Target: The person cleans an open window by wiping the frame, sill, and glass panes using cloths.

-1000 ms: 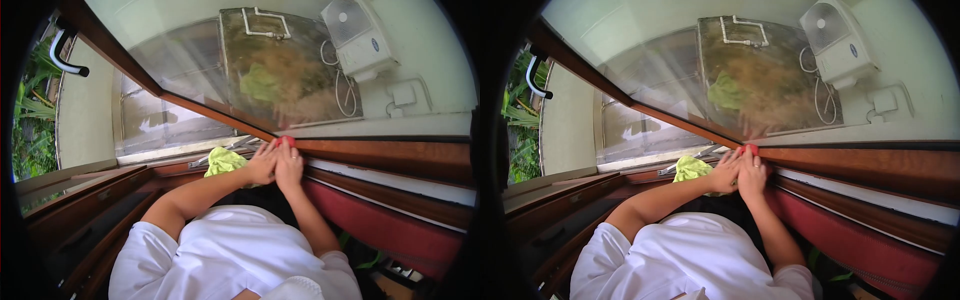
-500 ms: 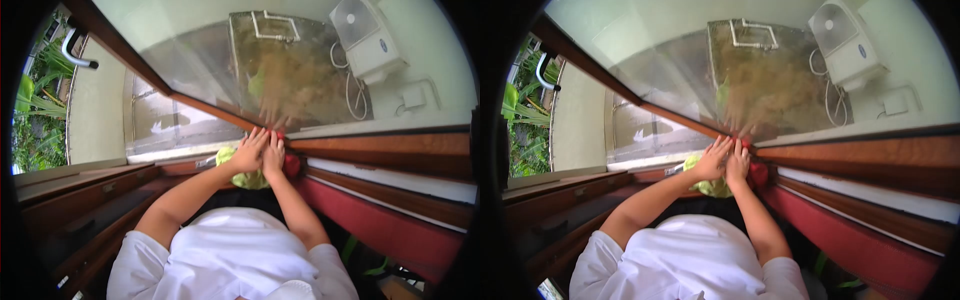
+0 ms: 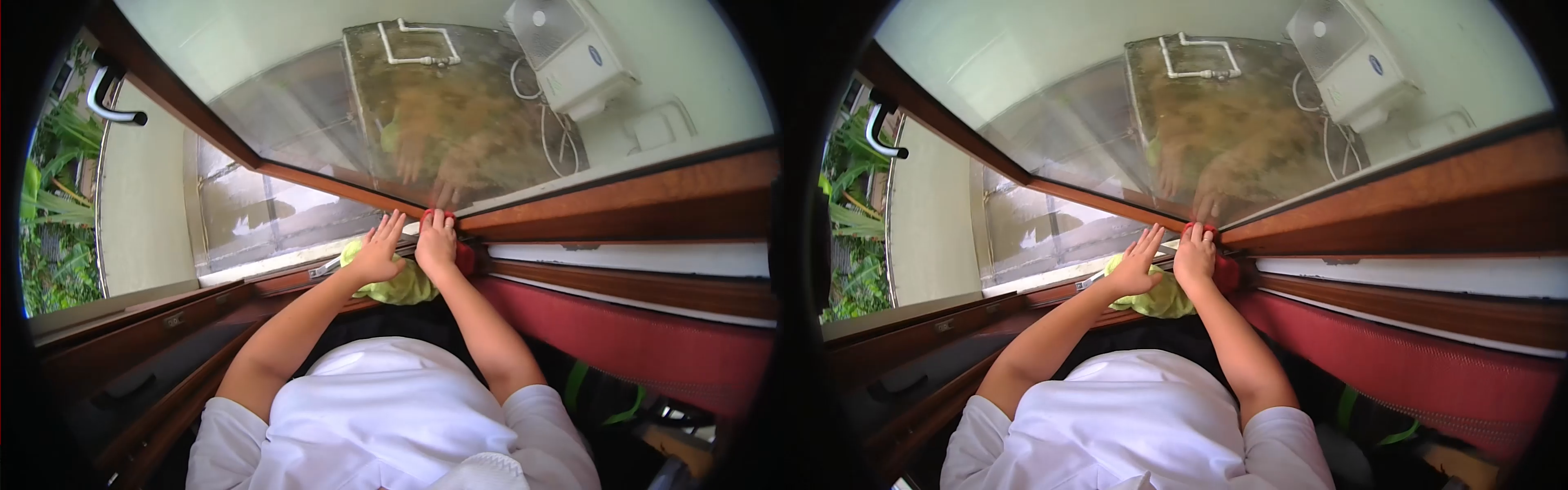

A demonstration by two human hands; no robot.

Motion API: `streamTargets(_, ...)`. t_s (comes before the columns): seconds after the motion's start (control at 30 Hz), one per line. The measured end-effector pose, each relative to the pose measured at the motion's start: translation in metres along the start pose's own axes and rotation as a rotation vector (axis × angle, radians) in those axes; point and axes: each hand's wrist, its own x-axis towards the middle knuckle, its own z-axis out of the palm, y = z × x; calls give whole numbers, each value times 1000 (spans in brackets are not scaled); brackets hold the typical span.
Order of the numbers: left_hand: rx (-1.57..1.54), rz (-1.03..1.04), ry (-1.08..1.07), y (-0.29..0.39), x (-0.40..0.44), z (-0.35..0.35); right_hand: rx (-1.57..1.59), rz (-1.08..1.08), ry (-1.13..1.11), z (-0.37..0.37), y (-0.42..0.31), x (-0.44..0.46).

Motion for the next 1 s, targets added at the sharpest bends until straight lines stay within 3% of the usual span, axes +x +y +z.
streamTargets(0.13, -6, 122, -28, 27, 3, -11, 361, -138, 141, -41, 17, -15)
streamTargets(0.27, -180, 538, 151, 56, 11, -10, 437, -264, 577, -100, 11, -48)
streamTargets(0.37, -96, 811, 353, 123, 4, -45, 333, -297, 997, -129, 16, -73)
streamTargets(0.4, -56, 883, 424, 139, 4, -51, 500, -331, 1136, -132, 20, -71)
streamTargets(0.43, -21, 945, 439, 156, 4, -58, 695, -461, 982, -149, 40, -72)
streamTargets(0.5, 61, 1037, 465, 192, 2, -76, 850, -501, 1133, -181, 49, -61)
streamTargets(0.63, 189, 1117, 516, 237, 7, -99, 133, -81, 1437, -240, 68, -45)
streamTargets(0.67, 207, 1129, 534, 245, 9, -104, 138, -65, 1446, -261, 68, -44)
streamTargets(0.73, 159, 1139, 547, 259, 8, -117, -153, -139, 1606, -310, 81, -38)
streamTargets(0.9, 193, 1189, 681, 271, 8, -135, -353, -82, 1752, -447, 53, -36)
streamTargets(1.0, 162, 1154, 711, 270, 4, -142, -464, -32, 1753, -449, 48, -31)
